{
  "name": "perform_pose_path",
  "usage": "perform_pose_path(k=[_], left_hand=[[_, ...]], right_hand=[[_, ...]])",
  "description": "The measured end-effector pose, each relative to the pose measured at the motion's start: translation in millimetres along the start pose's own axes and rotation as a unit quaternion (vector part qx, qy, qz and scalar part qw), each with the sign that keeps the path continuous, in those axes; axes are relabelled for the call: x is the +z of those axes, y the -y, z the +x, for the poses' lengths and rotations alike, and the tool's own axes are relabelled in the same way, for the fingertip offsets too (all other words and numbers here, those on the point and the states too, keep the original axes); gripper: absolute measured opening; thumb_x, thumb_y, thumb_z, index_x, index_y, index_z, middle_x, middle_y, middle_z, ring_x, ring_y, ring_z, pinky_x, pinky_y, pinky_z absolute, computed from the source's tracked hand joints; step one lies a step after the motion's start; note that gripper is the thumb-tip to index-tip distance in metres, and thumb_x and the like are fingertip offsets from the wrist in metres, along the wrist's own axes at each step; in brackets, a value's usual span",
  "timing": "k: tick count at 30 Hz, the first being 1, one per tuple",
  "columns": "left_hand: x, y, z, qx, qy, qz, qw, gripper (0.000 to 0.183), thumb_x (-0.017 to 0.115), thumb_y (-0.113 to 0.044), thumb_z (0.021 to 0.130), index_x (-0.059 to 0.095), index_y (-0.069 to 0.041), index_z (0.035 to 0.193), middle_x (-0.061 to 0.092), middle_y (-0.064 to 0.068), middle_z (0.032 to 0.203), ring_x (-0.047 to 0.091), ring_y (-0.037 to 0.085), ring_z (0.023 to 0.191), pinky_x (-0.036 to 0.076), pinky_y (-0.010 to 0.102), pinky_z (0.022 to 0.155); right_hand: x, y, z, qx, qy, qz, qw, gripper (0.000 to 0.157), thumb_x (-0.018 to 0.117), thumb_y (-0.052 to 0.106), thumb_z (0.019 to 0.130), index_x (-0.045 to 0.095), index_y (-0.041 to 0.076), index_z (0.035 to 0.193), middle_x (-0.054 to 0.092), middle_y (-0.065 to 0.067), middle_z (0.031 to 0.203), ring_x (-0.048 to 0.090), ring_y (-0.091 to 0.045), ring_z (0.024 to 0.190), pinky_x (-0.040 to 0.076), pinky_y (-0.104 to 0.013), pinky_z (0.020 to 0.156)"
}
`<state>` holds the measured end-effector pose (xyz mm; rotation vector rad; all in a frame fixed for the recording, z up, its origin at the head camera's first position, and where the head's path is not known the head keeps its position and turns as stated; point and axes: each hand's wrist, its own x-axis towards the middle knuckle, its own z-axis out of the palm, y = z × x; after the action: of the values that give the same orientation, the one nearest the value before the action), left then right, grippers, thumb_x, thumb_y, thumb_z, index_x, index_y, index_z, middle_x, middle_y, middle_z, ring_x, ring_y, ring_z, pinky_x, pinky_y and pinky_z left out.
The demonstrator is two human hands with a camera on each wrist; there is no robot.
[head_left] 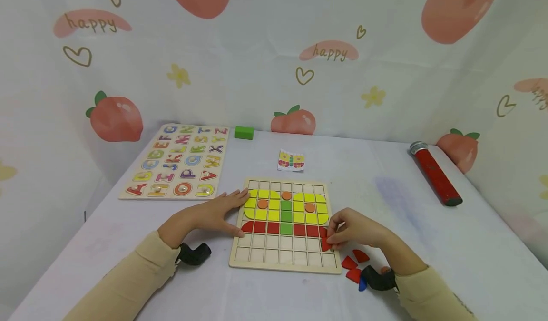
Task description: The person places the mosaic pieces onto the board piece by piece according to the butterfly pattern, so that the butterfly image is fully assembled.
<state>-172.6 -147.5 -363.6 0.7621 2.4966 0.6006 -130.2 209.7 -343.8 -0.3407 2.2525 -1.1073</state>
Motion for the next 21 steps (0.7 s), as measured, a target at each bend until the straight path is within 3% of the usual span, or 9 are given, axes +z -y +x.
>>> perform_pose_path(k=[11, 21], left_hand=[[-0.5, 0.6, -0.3, 0.001, 0.0, 0.001, 1.0, 0.102, 0.072, -0.055, 0.072, 0.019, -0.015, 0.15, 0.011, -0.001, 0.158, 0.006, 0.023, 0.146, 0.006, 0.045, 0.12], [-0.3, 0.0, 0.0, -0.002, 0.0, 0.004, 1.0, 0.102, 0.071, -0.056, 0.072, 0.019, -0.016, 0.15, 0.01, -0.002, 0.158, 0.006, 0.022, 0.146, 0.006, 0.045, 0.12]], right_hand=[[0.7, 0.0, -1.0, -0.003, -0.008, -0.028, 1.0, 0.017, 0.071, 0.015, 0.081, 0.062, 0.002, 0.079, 0.065, -0.003, 0.076, 0.062, -0.014, 0.067, 0.055, -0.025, 0.064], [-22.9, -5.4, -25.2, -0.003, -0.019, -0.048, 0.999, 0.02, 0.071, 0.02, 0.081, 0.066, 0.003, 0.091, 0.065, -0.004, 0.083, 0.058, -0.016, 0.072, 0.048, -0.026, 0.058]])
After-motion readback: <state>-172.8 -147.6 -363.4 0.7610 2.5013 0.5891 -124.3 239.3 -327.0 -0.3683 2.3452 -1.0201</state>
